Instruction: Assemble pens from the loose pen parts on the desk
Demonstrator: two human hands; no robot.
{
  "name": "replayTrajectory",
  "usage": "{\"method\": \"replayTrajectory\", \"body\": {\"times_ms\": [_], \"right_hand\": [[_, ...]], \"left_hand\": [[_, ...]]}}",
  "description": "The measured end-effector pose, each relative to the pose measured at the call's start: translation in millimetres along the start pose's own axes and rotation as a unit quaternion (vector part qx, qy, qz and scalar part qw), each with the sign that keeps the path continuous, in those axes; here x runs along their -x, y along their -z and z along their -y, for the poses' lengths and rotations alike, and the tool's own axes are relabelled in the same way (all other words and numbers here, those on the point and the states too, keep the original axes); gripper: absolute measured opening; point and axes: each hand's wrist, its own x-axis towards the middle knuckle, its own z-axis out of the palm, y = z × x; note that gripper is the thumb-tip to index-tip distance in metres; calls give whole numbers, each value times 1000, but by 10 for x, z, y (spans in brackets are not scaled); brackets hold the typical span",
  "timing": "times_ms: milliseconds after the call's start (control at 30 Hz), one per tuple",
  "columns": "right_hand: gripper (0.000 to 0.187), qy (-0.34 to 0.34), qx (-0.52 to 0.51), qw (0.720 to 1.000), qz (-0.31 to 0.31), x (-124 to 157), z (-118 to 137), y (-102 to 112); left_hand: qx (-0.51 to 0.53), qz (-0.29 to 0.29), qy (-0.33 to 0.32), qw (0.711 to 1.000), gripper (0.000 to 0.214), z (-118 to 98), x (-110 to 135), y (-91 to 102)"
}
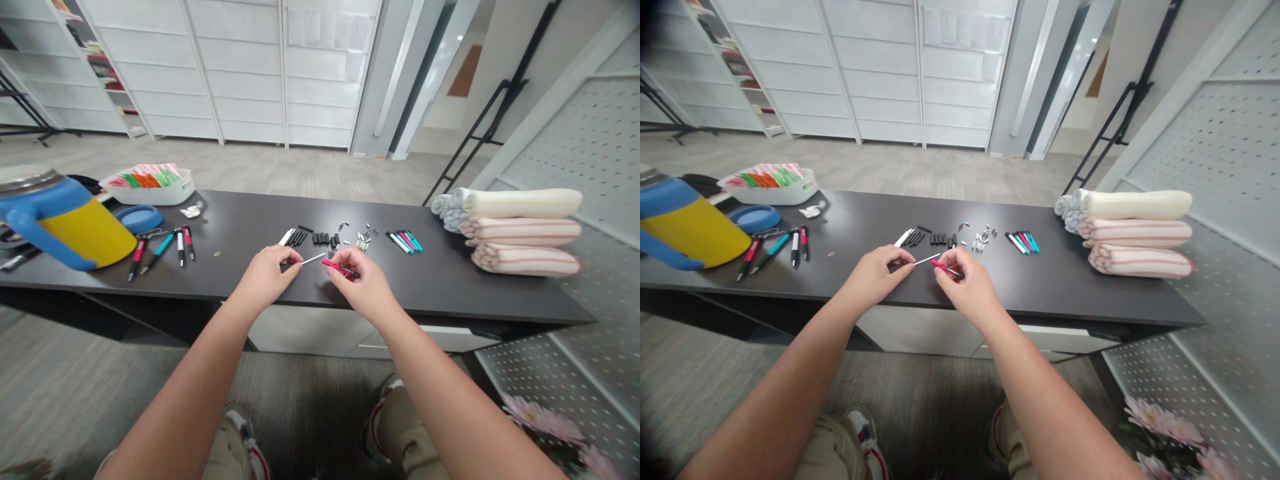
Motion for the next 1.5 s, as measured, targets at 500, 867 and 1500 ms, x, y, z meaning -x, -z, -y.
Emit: {"method": "replayTrajectory", "body": {"times_ms": [500, 867, 1500], "right_hand": [[15, 228, 229, 945, -47, -2, 162, -352], [42, 223, 337, 914, 33, -64, 97, -181], [13, -38, 421, 902, -86, -457, -557, 674]], "left_hand": [[453, -26, 159, 877, 40, -260, 69, -261], [549, -107, 178, 809, 31, -228, 16, -165], [477, -66, 161, 862, 23, -229, 37, -159]]}}
